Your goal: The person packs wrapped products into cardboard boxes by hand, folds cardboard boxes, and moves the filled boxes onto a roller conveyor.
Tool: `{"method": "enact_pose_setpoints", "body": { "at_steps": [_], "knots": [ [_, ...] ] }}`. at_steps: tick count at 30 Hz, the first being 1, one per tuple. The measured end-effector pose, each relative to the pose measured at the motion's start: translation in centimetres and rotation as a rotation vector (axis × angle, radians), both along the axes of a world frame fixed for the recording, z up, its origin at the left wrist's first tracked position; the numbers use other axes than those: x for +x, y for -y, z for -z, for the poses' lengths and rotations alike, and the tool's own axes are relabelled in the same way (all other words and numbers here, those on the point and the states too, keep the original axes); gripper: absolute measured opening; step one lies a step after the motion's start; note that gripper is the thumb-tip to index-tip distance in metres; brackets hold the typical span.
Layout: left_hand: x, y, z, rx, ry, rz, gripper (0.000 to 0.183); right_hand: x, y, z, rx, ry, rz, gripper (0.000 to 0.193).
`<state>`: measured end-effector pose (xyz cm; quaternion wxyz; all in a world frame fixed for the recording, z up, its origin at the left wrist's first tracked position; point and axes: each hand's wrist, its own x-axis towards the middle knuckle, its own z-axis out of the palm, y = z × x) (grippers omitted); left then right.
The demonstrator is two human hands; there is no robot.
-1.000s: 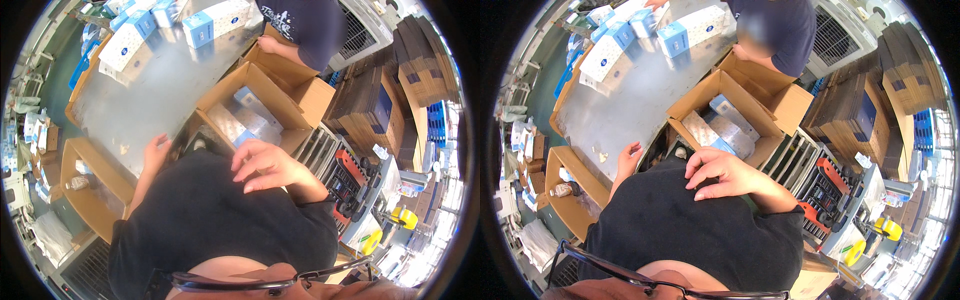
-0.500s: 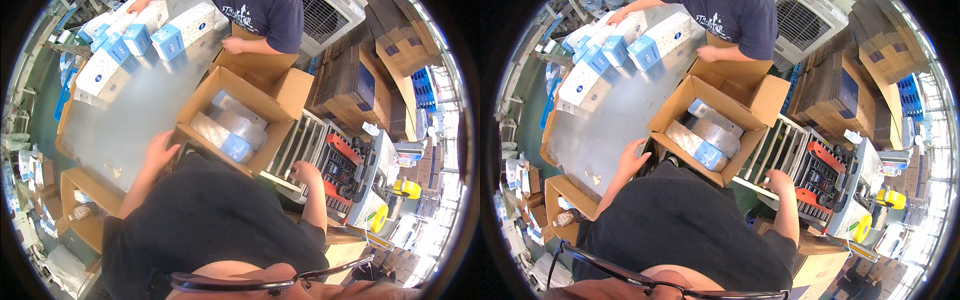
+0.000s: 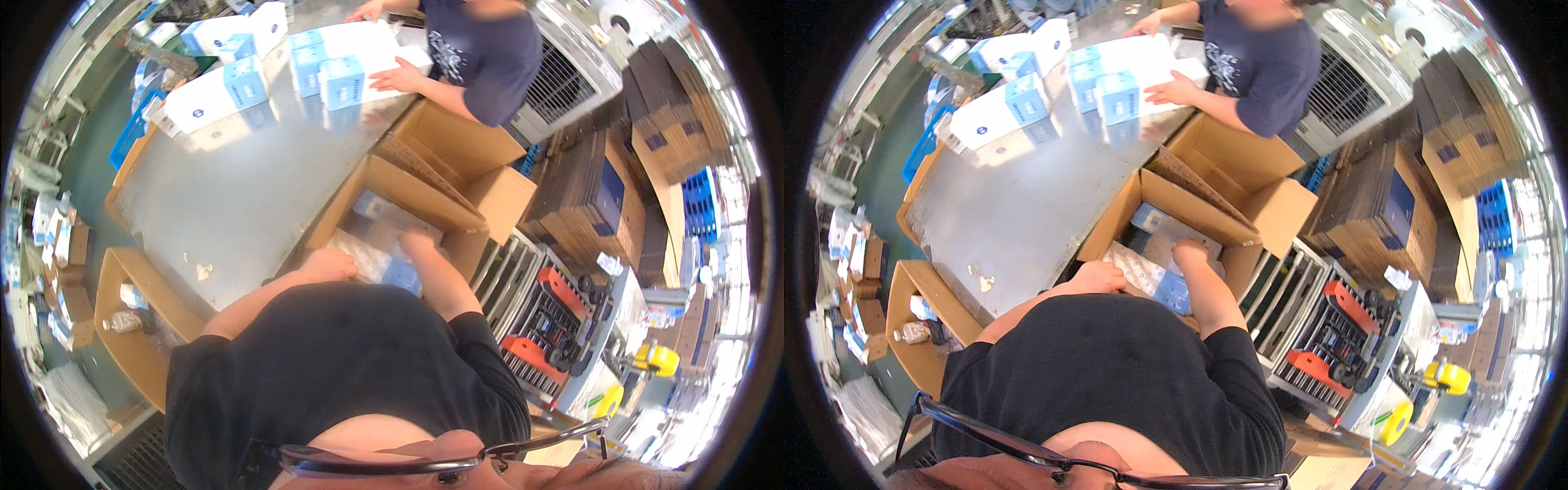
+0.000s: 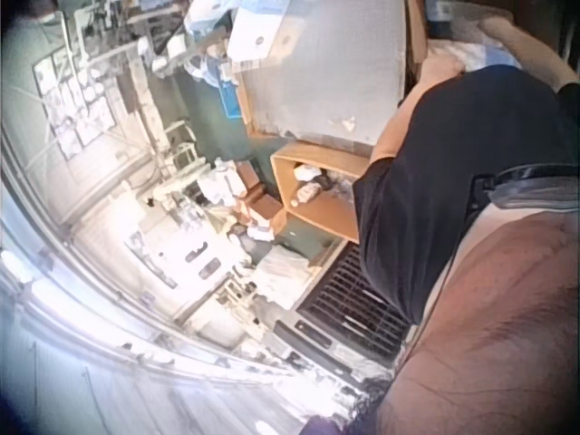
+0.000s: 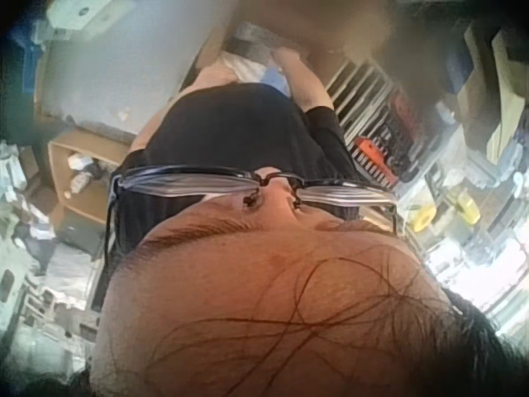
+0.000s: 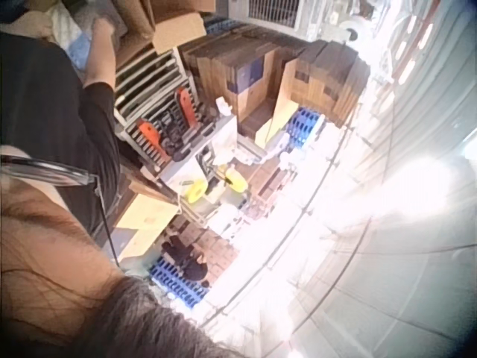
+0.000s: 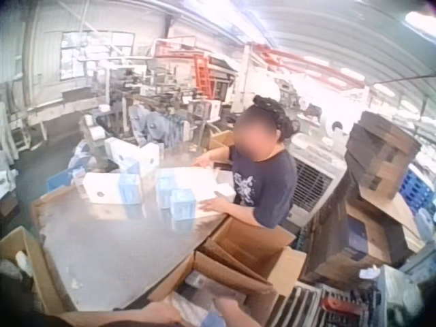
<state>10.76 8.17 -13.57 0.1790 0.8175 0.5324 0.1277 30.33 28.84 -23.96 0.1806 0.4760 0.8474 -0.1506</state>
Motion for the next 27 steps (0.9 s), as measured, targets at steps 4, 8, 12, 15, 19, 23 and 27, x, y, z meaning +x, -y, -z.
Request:
{"method": "enact_pose_setpoints", "body": {
  "at_steps": [4,8,12,15,19,23,27],
  "knots": [
    [-0.1,0.8,-1.2,-0.091,-0.039,-0.077,0.012,-1.3,0.0,-0.9,-0.021,0.122,-0.089,0.024],
    [-0.7,1.9,-0.1,-0.058,0.034,-0.171,0.012,-0.8,0.1,-5.3,0.105,-0.015,-0.295,0.018],
    [-0.4,1.6,-0.8,-0.028,0.034,-0.180,0.017,2.8,-1.6,-5.0,0.158,-0.169,-0.361,0.018],
    [-0.5,0.0,0.0,0.112,-0.048,-0.111,0.021,3.3,-3.8,-1.4,0.074,0.191,-0.224,0.037],
    [-1.5,2.3,-2.7,0.405,0.044,-0.227,0.033,-4.7,-0.2,-5.8,-0.315,-0.114,-0.360,0.068],
    [-3.2,4.2,-3.6,0.407,0.145,-0.445,0.043,-4.4,2.4,-1.0,-0.306,0.234,-0.527,0.087],
    [-6.7,9.6,-3.1,0.312,0.089,-0.782,0.037,-5.3,4.4,-1.2,-0.273,0.368,-0.448,0.096]
  ]
}}
